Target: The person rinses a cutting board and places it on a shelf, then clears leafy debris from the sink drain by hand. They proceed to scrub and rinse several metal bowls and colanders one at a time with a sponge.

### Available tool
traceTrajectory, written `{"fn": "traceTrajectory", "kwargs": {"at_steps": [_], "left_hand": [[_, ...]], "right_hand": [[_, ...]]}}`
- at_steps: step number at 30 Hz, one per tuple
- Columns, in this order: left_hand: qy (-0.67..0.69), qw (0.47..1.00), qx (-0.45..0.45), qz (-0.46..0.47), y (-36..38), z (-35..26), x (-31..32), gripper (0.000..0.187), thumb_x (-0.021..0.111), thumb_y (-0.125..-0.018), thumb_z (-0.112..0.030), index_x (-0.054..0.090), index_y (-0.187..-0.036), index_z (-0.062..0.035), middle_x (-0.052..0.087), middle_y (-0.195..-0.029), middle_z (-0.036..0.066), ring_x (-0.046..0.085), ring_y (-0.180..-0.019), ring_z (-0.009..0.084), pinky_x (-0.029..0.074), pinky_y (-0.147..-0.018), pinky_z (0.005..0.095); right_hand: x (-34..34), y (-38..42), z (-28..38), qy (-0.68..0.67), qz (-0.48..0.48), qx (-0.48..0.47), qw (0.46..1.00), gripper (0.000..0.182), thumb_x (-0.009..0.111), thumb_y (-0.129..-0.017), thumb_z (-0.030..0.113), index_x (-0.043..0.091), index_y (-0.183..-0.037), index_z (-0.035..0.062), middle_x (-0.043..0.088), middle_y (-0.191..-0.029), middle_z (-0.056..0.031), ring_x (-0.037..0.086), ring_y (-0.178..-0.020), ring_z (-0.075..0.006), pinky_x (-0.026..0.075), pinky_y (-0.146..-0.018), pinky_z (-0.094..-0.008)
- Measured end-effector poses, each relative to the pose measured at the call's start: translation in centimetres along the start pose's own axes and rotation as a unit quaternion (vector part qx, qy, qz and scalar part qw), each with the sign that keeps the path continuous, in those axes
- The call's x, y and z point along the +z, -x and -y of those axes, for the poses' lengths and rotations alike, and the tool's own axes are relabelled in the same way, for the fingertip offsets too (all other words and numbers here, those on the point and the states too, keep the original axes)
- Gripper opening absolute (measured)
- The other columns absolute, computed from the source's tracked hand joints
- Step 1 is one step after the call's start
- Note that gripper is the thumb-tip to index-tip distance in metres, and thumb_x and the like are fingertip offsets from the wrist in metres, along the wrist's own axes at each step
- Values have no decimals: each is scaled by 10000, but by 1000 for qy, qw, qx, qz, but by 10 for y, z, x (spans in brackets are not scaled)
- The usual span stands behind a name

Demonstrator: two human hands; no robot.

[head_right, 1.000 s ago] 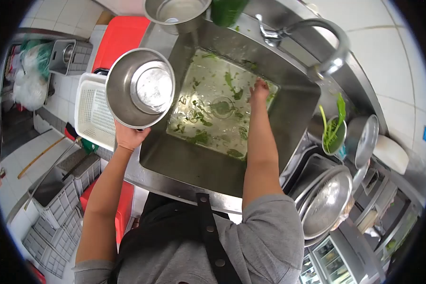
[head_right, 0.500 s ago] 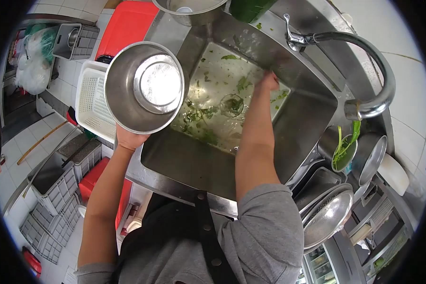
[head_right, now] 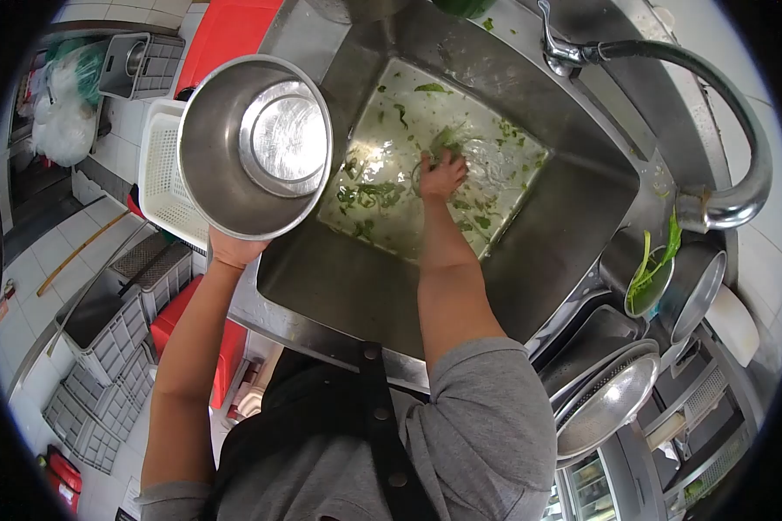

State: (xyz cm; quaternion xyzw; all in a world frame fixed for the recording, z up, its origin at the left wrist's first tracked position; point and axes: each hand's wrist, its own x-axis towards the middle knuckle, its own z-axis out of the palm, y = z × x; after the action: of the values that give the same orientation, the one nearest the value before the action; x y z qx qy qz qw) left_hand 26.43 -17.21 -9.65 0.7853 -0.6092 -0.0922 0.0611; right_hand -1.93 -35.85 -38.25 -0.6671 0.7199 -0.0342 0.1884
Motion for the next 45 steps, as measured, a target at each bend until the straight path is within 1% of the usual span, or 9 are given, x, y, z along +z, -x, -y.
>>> {"fn": "traceTrajectory", "kwargs": {"at_steps": [2, 6, 12, 22, 31, 33, 36, 39, 45], "left_hand": [[-3, 1000, 8, 2, 0, 0, -1, 585, 646, -785, -498, 599, -1256, -155, 563, -1307, 91, 465, -1248, 334, 310, -1049, 510], [-6, 1000, 25, -17, -1, -1, -2, 568, 648, -781, -500, 613, -1242, -169, 578, -1292, 71, 477, -1241, 326, 311, -1048, 512], [20, 1000, 7, -8, -1, -1, 0, 590, 690, -746, -479, 615, -1232, -154, 575, -1288, 90, 476, -1238, 337, 310, -1050, 522], [52, 998, -11, -15, 1, 2, 0, 621, 716, -724, -452, 598, -1244, -132, 544, -1315, 124, 452, -1248, 366, 306, -1050, 531], [12, 999, 3, -50, -3, -3, -5, 505, 674, -763, -522, 693, -1115, -160, 657, -1180, 70, 563, -1150, 325, 387, -1020, 452], [39, 999, -23, 5, 1, 4, 2, 653, 742, -693, -482, 610, -1217, -115, 543, -1306, 145, 446, -1240, 386, 319, -1044, 501], [83, 996, -15, -18, -5, -1, -2, 584, 753, -668, -436, 645, -1144, -116, 574, -1246, 159, 466, -1199, 398, 328, -1029, 502], [58, 997, -12, -52, -8, -7, -9, 510, 755, -641, -376, 668, -1069, -111, 600, -1181, 164, 492, -1146, 404, 345, -1005, 505], [50, 990, 15, -133, -13, -23, -20, 468, 760, -650, -363, 675, -1026, -97, 605, -1144, 178, 509, -1094, 415, 366, -960, 507]], "right_hand": [[-11, 22, 3, 0, 39, -80, 996, 578, 650, -831, 417, 495, -1253, 52, 416, -1297, -210, 374, -1241, -394, 285, -1081, -520], [0, 57, -30, -21, 91, -39, 995, 409, 618, -846, 136, 482, -1176, -64, 416, -1269, -249, 409, -1208, -407, 374, -1028, -456], [29, 38, -27, -14, 104, -48, 993, 384, 566, -832, 30, 501, -1204, -43, 436, -1265, -265, 471, -1153, -416, 420, -998, -456], [13, 25, -32, 41, 187, -168, 967, 361, 613, -788, 54, 606, -1147, 13, 538, -1242, -242, 520, -1160, -403, 455, -978, -447], [15, -23, -49, -72, 304, -91, 946, 308, 796, -653, 97, 692, -921, -13, 670, -722, -157, 663, -680, -271, 548, -656, -351], [16, -23, -55, -375, 402, 77, 831, 228, 786, -703, 34, 686, -901, -23, 674, -746, -104, 642, -687, -189, 517, -631, -293], [-24, 0, -37, -538, 386, 183, 726, 170, 756, -764, 1, 675, -910, -30, 676, -771, -80, 625, -670, -160, 498, -637, -274], [-86, 26, -22, -570, 348, 136, 732, 176, 734, -786, -20, 666, -948, -32, 685, -788, -97, 645, -690, -165, 505, -673, -266], [-265, 53, -15, -376, 111, -29, 920, 199, 738, -753, 70, 714, -939, 5, 665, -716, -29, 554, -605, -68, 435, -550, -240]]}}
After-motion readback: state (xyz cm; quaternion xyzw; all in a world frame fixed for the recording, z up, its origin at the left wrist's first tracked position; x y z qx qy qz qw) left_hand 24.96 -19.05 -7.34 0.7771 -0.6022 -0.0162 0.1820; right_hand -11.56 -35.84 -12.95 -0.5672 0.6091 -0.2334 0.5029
